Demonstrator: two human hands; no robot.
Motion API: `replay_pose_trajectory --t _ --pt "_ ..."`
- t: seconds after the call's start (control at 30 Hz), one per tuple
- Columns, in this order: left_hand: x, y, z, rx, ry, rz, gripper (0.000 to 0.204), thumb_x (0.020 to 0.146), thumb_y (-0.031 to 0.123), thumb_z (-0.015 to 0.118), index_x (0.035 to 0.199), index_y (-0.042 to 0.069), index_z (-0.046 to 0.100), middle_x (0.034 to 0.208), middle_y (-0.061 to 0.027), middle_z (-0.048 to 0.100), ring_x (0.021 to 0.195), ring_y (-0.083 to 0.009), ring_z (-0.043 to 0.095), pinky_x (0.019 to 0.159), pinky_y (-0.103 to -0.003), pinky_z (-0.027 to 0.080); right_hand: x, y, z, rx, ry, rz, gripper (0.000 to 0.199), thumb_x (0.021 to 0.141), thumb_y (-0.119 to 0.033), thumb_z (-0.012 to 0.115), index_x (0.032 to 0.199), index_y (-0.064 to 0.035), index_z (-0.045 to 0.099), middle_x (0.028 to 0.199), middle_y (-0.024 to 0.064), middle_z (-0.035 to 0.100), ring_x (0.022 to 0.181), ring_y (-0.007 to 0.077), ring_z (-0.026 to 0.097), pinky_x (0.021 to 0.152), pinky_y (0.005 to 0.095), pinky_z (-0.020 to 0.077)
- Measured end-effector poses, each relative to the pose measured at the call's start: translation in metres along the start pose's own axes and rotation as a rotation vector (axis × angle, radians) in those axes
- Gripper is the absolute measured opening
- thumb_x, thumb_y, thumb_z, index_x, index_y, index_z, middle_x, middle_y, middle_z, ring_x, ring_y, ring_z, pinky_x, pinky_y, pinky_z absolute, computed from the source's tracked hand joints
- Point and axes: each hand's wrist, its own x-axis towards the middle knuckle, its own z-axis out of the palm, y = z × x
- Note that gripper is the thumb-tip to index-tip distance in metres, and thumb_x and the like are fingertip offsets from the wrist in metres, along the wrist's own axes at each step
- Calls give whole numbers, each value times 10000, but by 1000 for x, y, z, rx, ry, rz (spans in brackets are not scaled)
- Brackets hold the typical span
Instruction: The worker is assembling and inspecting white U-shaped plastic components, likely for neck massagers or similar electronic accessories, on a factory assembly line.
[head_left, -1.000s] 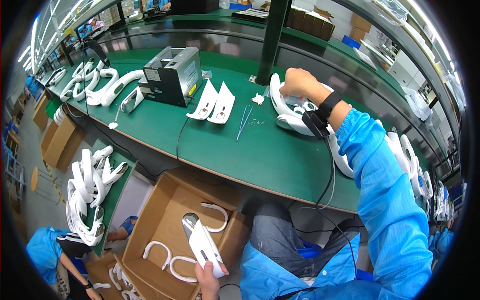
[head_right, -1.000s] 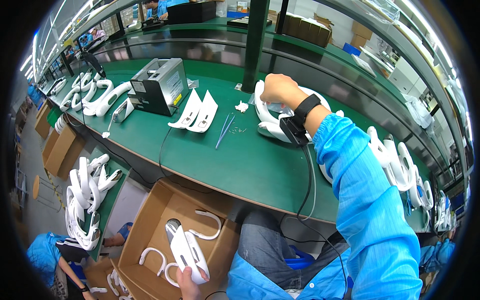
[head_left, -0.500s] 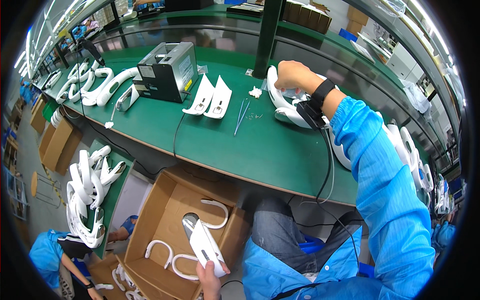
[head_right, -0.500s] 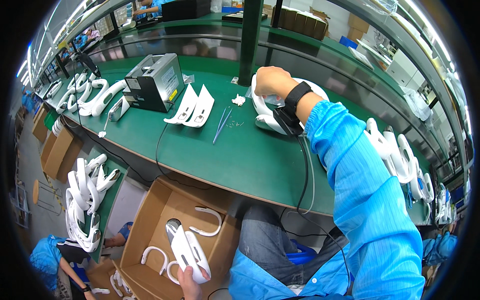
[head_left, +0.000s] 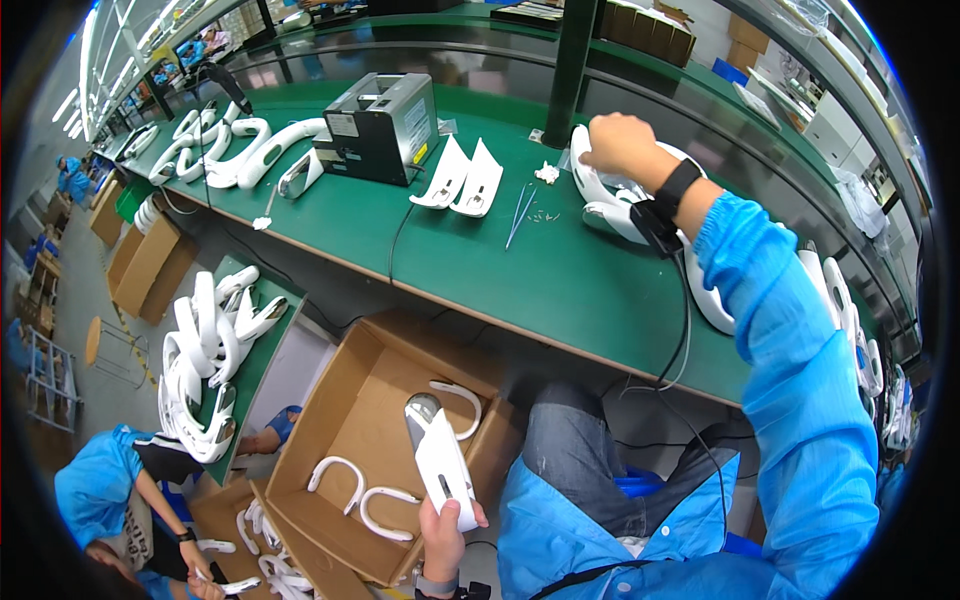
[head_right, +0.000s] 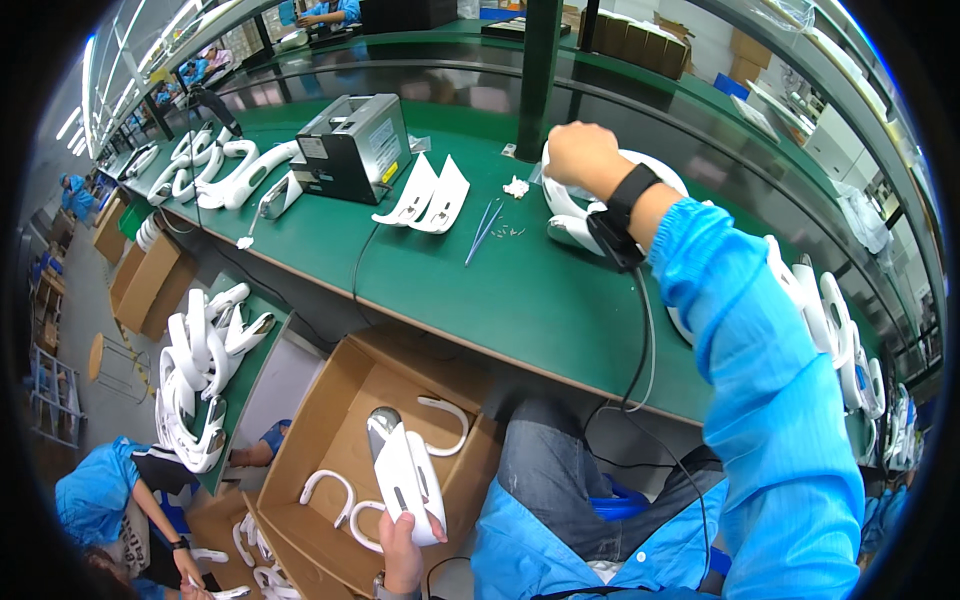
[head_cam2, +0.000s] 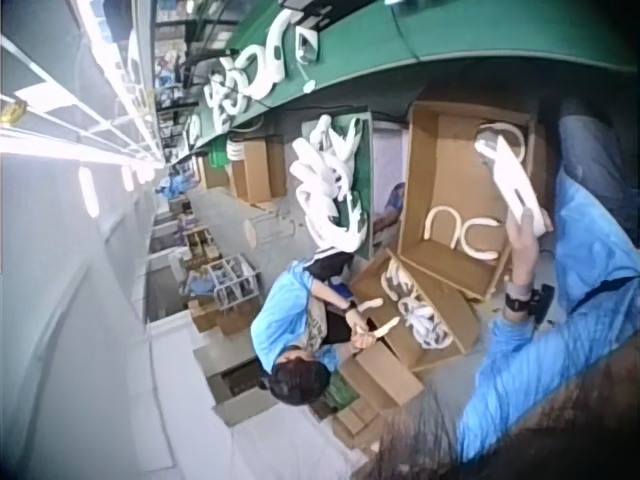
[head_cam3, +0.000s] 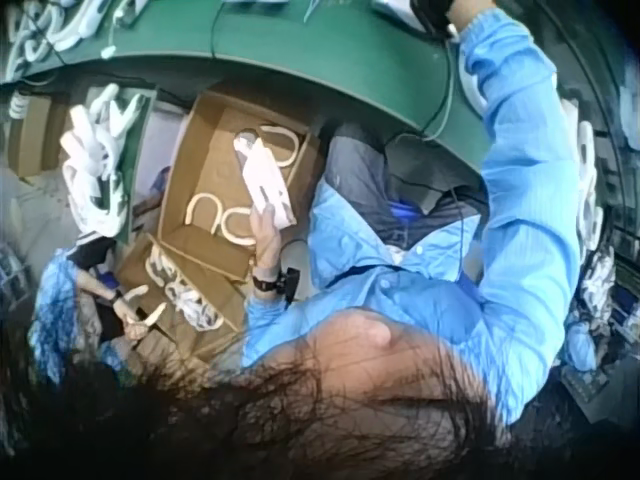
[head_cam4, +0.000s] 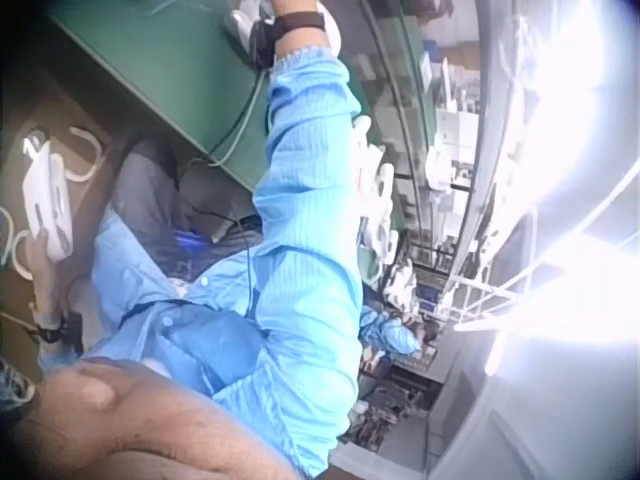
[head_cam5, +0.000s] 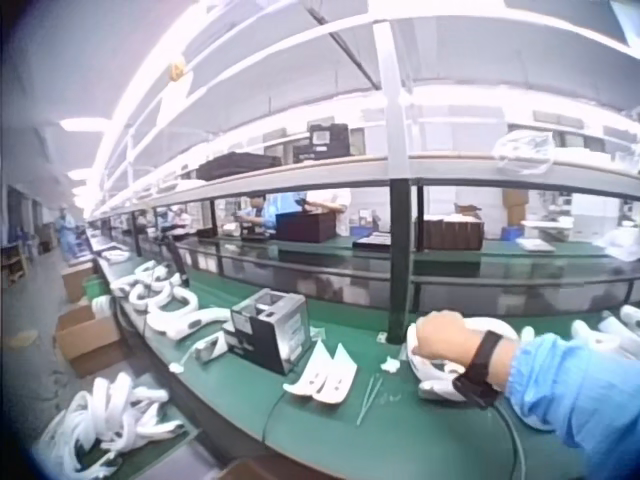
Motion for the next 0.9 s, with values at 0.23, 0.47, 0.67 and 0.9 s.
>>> replay_pose_trajectory --t 0.23,0.47,0.67,0.9 --pt "-22 40 -11 154 -243 -70 342 926 256 504 1063 -57 510 743 -106 607 622 -155 580 584 -268 477 -157 -27 -18 576 345 -629 88 808 -144 626 824 -61 654 735 107 648 679 303 645 615 393 521" --pt "-26 62 35 327 -665 -188 273 920 161 514 1087 -54 543 715 -63 609 585 -122 570 541 -267 463 -370 -10 67 1258 -787 -685 326 885 -185 656 1164 -28 601 958 109 687 859 214 683 737 332 550" --pt "-26 48 107 570 -979 -242 276 891 163 539 1085 -32 559 655 -59 612 567 -130 593 532 -271 476 -448 -1 114 2386 -652 -96 650 812 -59 752 1367 -5 420 1305 93 545 1214 200 520 990 371 470" --pt "-17 2 187 760 -1186 -287 235 878 157 552 1040 -13 562 675 -50 619 573 -116 596 530 -263 484 -497 65 146 2356 -366 181 737 710 -153 860 1322 6 483 1247 79 595 1159 184 555 1015 342 424"
